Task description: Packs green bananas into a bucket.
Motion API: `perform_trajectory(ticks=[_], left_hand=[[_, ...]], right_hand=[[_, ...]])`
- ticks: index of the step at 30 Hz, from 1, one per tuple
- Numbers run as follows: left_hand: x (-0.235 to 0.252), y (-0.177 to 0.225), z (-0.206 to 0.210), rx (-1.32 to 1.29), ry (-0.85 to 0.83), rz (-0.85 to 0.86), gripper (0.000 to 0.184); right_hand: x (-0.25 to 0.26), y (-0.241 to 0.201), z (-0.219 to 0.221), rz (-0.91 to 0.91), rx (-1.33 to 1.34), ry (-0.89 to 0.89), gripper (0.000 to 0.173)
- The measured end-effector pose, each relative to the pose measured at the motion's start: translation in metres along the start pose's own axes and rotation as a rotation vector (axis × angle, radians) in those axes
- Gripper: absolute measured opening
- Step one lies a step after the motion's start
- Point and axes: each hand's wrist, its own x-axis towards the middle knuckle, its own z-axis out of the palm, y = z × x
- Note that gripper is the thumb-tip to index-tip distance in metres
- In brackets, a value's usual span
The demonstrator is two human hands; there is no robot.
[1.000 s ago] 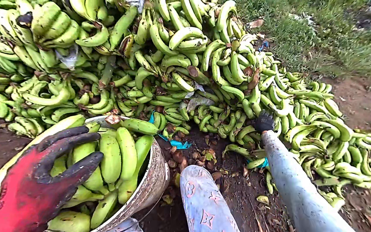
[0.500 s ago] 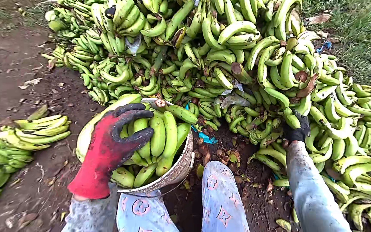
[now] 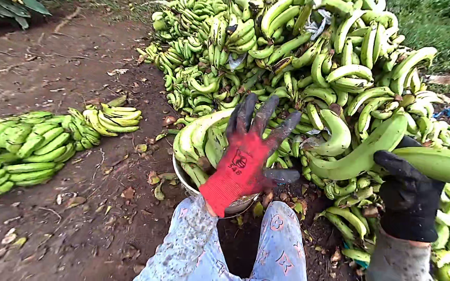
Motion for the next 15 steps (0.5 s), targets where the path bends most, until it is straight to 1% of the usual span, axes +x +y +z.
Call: perform_trajectory(ticks=[2,3,4,6,7,8,9,10,11,12,13,14,15], left_hand=[[0.009,0.027,-0.004,-0.148,0.090,0.107,0.103],[0.010,0.029,-0.007,-0.204,0.178,0.135,0.100],[0.008,0.025,-0.014,-0.221,0.261,0.121,0.095],[-0.005,0.007,-0.032,-0.293,0.370,0.014,0.093],[-0.014,-0.001,-0.040,-0.368,0.418,-0.074,0.094],[-0.022,-0.012,-0.045,-0.463,0.489,-0.154,0.095],[-0.030,-0.024,-0.050,-0.593,0.563,-0.223,0.092],[-0.038,-0.036,-0.054,-0.741,0.636,-0.265,0.086],[-0.044,-0.048,-0.057,-0.886,0.712,-0.290,0.081],[-0.049,-0.056,-0.059,-0.998,0.784,-0.330,0.077],[-0.051,-0.058,-0.061,-1.101,0.848,-0.384,0.070],[-0.050,-0.058,-0.061,-1.190,0.892,-0.435,0.064],[-0.050,-0.056,-0.061,-1.257,0.905,-0.486,0.058]], right_hand=[[0.009,-0.030,0.053,-0.068,0.105,-0.247,0.036],[0.014,-0.042,0.077,-0.095,0.160,-0.361,0.038],[0.018,-0.052,0.096,-0.115,0.199,-0.447,0.039],[0.028,-0.061,0.119,-0.130,0.257,-0.592,0.042],[0.039,-0.061,0.129,-0.117,0.265,-0.641,0.042],[0.054,-0.058,0.139,-0.105,0.218,-0.649,0.041],[0.071,-0.051,0.147,-0.087,0.108,-0.605,0.040],[0.085,-0.043,0.151,-0.052,-0.142,-0.552,0.044],[0.099,-0.035,0.152,0.010,-0.476,-0.528,0.051],[0.110,-0.026,0.153,0.108,-0.748,-0.548,0.058],[0.123,-0.011,0.156,0.192,-0.949,-0.615,0.069],[0.134,0.006,0.160,0.229,-1.110,-0.665,0.076],[0.138,0.018,0.166,0.258,-1.229,-0.712,0.076]])
